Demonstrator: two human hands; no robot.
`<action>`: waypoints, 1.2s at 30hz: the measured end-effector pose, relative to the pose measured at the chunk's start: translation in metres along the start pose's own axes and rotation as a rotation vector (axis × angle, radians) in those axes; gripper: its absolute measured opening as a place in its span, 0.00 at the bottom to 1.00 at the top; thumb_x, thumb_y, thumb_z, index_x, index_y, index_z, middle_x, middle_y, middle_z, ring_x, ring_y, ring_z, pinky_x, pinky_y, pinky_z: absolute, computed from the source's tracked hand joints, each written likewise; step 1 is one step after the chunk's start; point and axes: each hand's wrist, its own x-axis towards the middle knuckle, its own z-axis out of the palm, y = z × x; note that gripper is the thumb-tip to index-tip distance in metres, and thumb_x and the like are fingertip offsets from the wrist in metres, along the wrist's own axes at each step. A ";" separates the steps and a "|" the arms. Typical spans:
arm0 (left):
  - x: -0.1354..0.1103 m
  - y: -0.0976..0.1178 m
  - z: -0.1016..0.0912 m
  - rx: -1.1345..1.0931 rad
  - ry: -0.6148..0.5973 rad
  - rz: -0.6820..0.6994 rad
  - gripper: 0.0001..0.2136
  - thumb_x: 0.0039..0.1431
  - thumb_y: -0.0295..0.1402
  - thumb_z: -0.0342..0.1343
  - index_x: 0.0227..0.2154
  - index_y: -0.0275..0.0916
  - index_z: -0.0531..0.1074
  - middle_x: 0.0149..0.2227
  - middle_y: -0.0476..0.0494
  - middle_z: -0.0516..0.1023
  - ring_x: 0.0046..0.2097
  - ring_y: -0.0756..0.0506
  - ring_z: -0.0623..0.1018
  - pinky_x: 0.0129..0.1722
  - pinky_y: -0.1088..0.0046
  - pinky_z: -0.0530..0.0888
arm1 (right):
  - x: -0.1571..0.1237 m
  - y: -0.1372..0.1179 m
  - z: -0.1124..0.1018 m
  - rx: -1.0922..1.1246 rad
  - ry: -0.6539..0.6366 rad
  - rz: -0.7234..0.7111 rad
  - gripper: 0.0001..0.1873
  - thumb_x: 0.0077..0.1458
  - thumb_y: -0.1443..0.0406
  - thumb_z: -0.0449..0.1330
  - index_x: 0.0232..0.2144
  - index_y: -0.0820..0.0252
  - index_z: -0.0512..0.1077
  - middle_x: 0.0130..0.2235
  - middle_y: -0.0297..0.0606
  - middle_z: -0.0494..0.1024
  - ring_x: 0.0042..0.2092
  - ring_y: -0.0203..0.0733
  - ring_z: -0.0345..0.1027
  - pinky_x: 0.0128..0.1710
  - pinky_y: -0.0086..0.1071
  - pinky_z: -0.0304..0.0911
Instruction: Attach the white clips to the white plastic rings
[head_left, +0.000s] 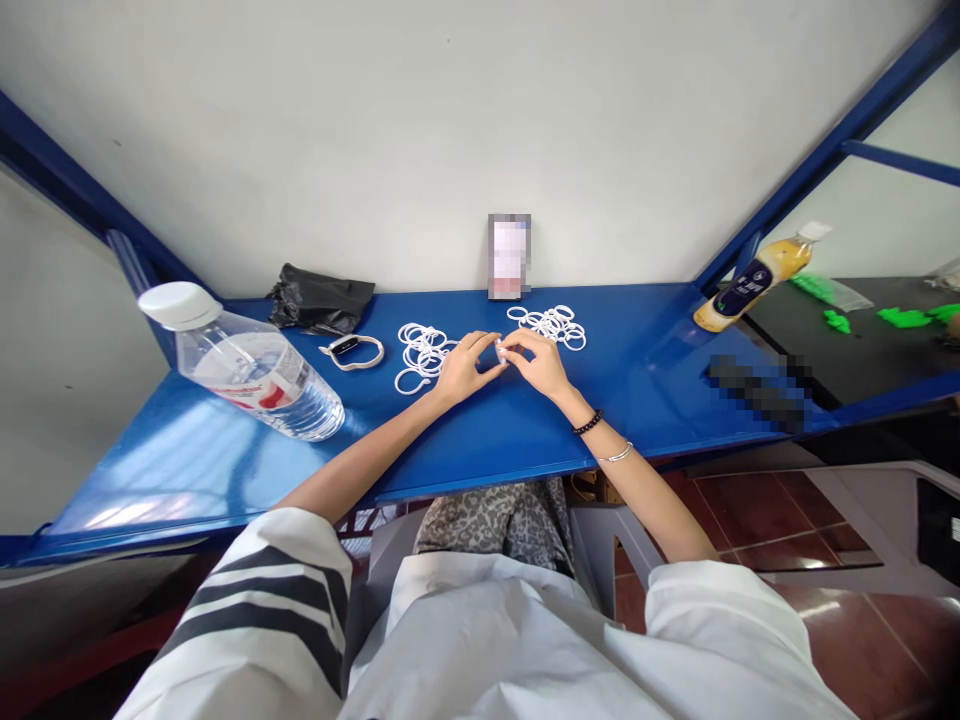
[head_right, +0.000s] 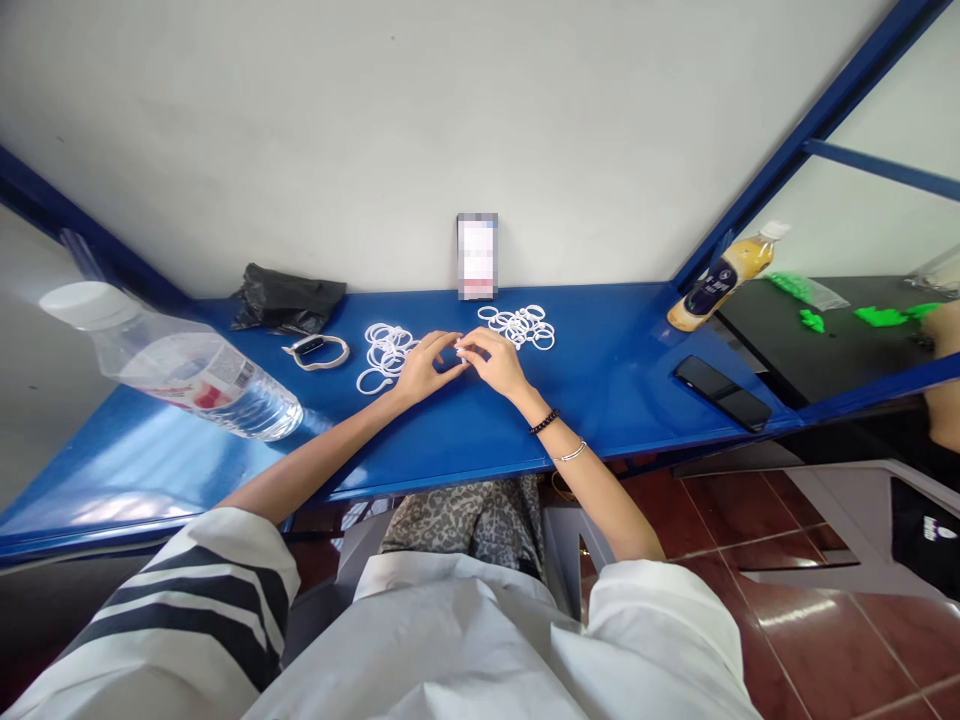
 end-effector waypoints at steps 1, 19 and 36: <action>0.000 0.000 0.000 -0.001 -0.002 -0.001 0.18 0.59 0.37 0.56 0.52 0.38 0.68 0.49 0.38 0.74 0.46 0.44 0.75 0.34 0.73 0.75 | 0.000 0.001 0.000 -0.001 0.001 -0.003 0.07 0.59 0.61 0.59 0.32 0.56 0.75 0.35 0.38 0.78 0.36 0.41 0.72 0.36 0.37 0.69; 0.000 0.003 0.000 -0.016 0.009 -0.001 0.18 0.59 0.36 0.56 0.51 0.38 0.67 0.49 0.39 0.74 0.45 0.45 0.76 0.33 0.75 0.74 | 0.001 -0.001 -0.001 0.021 -0.005 -0.001 0.07 0.59 0.62 0.59 0.30 0.56 0.74 0.33 0.37 0.77 0.35 0.42 0.70 0.36 0.37 0.69; -0.001 0.004 0.000 -0.043 0.072 0.009 0.19 0.59 0.37 0.56 0.53 0.38 0.65 0.46 0.40 0.73 0.33 0.50 0.74 0.29 0.76 0.72 | 0.001 -0.004 0.000 0.045 0.065 0.050 0.09 0.60 0.59 0.58 0.34 0.56 0.74 0.34 0.36 0.78 0.33 0.40 0.71 0.35 0.35 0.68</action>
